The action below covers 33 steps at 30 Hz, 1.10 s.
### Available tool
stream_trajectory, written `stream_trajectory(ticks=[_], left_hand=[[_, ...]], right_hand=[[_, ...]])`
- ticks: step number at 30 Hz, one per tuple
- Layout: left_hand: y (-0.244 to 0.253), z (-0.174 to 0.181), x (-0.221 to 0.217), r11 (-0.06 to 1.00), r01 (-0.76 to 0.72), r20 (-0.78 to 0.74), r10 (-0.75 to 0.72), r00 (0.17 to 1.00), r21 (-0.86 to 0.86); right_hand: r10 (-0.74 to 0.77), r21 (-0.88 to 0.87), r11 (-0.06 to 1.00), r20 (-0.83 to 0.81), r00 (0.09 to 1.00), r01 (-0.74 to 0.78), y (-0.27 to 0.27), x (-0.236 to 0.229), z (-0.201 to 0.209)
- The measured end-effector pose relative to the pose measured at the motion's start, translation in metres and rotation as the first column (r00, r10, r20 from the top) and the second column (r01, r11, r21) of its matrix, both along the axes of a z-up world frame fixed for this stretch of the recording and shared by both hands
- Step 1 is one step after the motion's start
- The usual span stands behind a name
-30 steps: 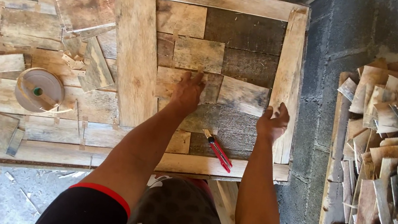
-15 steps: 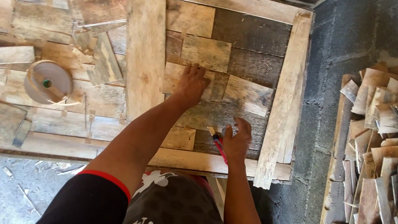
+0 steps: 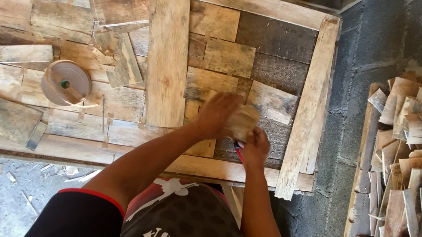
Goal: The person is trimming and fitting small wood veneer pieces onto a surface to create a decorative pattern.
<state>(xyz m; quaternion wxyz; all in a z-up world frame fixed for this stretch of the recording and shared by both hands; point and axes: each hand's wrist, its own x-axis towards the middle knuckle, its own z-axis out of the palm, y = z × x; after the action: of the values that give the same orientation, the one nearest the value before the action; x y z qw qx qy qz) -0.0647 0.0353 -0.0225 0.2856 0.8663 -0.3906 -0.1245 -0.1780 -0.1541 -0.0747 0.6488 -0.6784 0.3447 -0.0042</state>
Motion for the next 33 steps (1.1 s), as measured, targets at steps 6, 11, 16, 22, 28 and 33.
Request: stream_trajectory(ticks=[6,11,16,22,28,33], left_hand=[[0.029,-0.037,0.049,0.914,-0.222,0.062,0.213,0.975,0.339],[0.045,-0.023,0.067,0.856,-0.135,0.053,0.126,0.991,0.500],[0.049,-0.012,0.067,0.869,-0.108,0.048,0.097,0.994,0.483],[0.089,0.003,0.082,0.922,-0.329,0.152,0.302,0.941,0.205],[0.202,-0.035,0.138,0.682,-0.725,0.197,0.700,0.686,0.099],[0.283,-0.052,0.198,0.463,-0.877,0.161,0.863,0.479,0.125]], right_hand=[[-0.229,-0.210,0.955,-0.060,0.972,0.212,-0.055,-0.048,-0.018],[-0.335,-0.160,0.932,-0.039,0.941,0.326,-0.071,-0.070,-0.025],[-0.370,-0.088,0.926,-0.015,0.929,0.368,-0.067,-0.082,-0.022],[-0.348,-0.061,0.935,0.033,0.937,0.349,-0.064,-0.087,-0.029],[-0.325,-0.031,0.945,0.011,0.946,0.325,-0.047,-0.089,-0.026],[-0.315,-0.009,0.949,0.030,0.949,0.316,-0.040,-0.090,-0.035]])
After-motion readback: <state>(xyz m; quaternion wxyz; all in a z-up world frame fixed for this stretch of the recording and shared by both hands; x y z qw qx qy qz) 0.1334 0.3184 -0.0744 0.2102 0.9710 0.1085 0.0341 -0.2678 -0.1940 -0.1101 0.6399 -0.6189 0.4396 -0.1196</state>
